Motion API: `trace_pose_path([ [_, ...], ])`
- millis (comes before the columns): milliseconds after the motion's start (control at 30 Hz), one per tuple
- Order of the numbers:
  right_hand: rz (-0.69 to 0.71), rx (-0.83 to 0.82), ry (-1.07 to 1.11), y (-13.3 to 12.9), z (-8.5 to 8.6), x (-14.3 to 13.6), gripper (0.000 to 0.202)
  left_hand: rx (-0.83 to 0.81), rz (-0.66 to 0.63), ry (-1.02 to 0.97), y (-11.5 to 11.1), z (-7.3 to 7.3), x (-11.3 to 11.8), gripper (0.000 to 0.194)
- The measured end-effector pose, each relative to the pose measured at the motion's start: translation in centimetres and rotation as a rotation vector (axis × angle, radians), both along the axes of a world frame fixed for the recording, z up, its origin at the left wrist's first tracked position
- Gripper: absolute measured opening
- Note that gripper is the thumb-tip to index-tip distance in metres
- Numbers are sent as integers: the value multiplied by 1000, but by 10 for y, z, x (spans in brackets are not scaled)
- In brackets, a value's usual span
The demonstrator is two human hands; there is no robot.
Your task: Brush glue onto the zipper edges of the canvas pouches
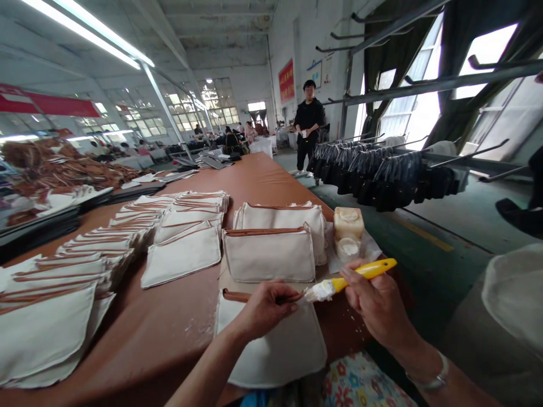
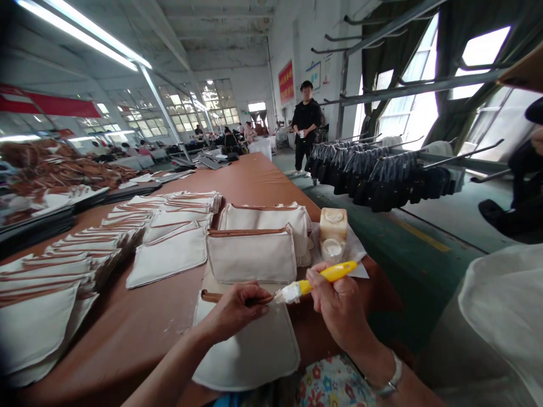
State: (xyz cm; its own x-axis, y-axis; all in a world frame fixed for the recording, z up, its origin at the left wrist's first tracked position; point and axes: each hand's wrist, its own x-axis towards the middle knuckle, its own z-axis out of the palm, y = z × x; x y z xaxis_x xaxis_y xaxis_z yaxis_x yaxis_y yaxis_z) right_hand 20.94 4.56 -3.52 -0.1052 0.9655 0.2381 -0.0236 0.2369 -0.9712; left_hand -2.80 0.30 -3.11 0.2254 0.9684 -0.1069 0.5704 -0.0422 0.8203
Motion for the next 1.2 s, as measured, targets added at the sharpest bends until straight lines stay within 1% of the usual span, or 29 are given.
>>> trace_pose_path([
  [67, 2, 28, -53, -2, -1, -4, 34, 33, -14, 32, -2, 1, 2, 13],
  [133, -45, 51, -73, 1, -2, -6, 34, 56, -32, 21, -6, 1, 3, 13],
  [200, -97, 56, -69, 5, -3, -2, 34, 107, -31, -13, -10, -1, 2, 22],
  [267, -124, 36, -20, 10, -2, 5, 34, 206, -1, -6, -16, -5, 1, 30],
  [333, -119, -15, 96, 12, 3, 11, 34, 359, 46, 77, -22, -10, 3, 30],
  [400, -71, -73, 210, 13, 11, 15, 33, 573, 63, 221, -30, -12, 7, 23],
  [433, -37, -96, 249, 12, 14, 15, 32, 694, 50, 308, -33, -12, 9, 19],
  [533, 60, -117, 302, 5, 25, 12, 28, 1005, -53, 571, -45, -4, 16, 7],
  [600, 119, -95, 296, -1, 30, 9, 26, 1125, -131, 692, -50, 4, 17, 4],
  [667, 176, -60, 246, -9, 35, 9, 24, 1201, -190, 750, -54, 12, 15, 10],
  [767, 284, -32, 67, -18, 41, 13, 24, 1252, -212, 785, -57, 18, 9, 15],
  [833, 350, -25, -45, -21, 46, 20, 25, 1247, -204, 796, -60, 18, 6, 16],
  [867, 361, -22, -73, -22, 48, 23, 25, 1239, -202, 795, -61, 18, 5, 16],
  [933, 324, -7, -55, -22, 52, 27, 25, 1233, -202, 782, -63, 16, 3, 17],
  [1000, 251, 14, 8, -24, 53, 26, 25, 1240, -201, 767, -64, 15, 2, 18],
  [1033, 241, 21, 19, -26, 53, 23, 25, 1244, -199, 766, -64, 14, 2, 18],
  [1100, 309, 8, -22, -32, 50, 17, 27, 1237, -178, 784, -66, 14, 2, 15],
  [1167, 400, -44, -99, -38, 46, 13, 31, 1210, -121, 818, -70, 12, 1, 11],
  [1200, 415, -76, -117, -40, 44, 11, 32, 1193, -85, 834, -72, 11, 0, 9],
])
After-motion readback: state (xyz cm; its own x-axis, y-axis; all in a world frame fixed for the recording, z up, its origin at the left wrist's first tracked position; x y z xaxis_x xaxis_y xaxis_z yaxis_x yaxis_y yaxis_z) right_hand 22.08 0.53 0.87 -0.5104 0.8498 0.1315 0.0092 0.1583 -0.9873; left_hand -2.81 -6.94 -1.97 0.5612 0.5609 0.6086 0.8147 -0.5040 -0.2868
